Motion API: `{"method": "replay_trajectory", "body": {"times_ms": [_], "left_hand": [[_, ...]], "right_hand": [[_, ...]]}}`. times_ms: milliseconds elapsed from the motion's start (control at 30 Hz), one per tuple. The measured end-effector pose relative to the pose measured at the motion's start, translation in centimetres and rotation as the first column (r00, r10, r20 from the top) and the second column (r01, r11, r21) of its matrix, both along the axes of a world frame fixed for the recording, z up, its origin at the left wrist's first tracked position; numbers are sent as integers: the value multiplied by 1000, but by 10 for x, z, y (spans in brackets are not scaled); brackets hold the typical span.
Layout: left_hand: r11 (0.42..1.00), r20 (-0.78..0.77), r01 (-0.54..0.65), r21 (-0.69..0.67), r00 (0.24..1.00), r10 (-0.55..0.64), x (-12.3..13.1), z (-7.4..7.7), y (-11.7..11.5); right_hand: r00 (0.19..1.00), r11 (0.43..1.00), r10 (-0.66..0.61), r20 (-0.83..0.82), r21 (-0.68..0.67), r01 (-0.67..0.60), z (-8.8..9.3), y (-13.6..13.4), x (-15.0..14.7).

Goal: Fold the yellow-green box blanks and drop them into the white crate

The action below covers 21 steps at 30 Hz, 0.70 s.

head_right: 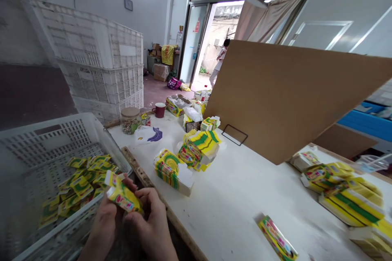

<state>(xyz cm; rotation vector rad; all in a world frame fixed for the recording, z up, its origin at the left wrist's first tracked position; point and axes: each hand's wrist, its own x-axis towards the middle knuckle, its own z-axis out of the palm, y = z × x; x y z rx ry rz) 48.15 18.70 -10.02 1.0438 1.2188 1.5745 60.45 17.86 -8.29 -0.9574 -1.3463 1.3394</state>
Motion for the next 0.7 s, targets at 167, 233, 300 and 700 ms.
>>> {"method": "replay_trajectory", "body": {"times_ms": [167, 233, 300, 700], "left_hand": [[986, 179, 43, -159, 984, -13, 5, 0, -1], [987, 138, 45, -154, 990, -24, 0, 5, 2], [998, 64, 10, -58, 998, -6, -10, 13, 2], [919, -716, 335, -209, 588, -377, -31, 21, -2]], "right_hand": [[993, 993, -113, 18, 24, 113, -1, 8, 12], [981, 981, -177, 76, 89, 170, -2, 10, 21], [937, 940, -289, 194, 244, 239, -2, 14, 33], [798, 718, -485, 357, 684, 131, -9, -7, 28]]}}
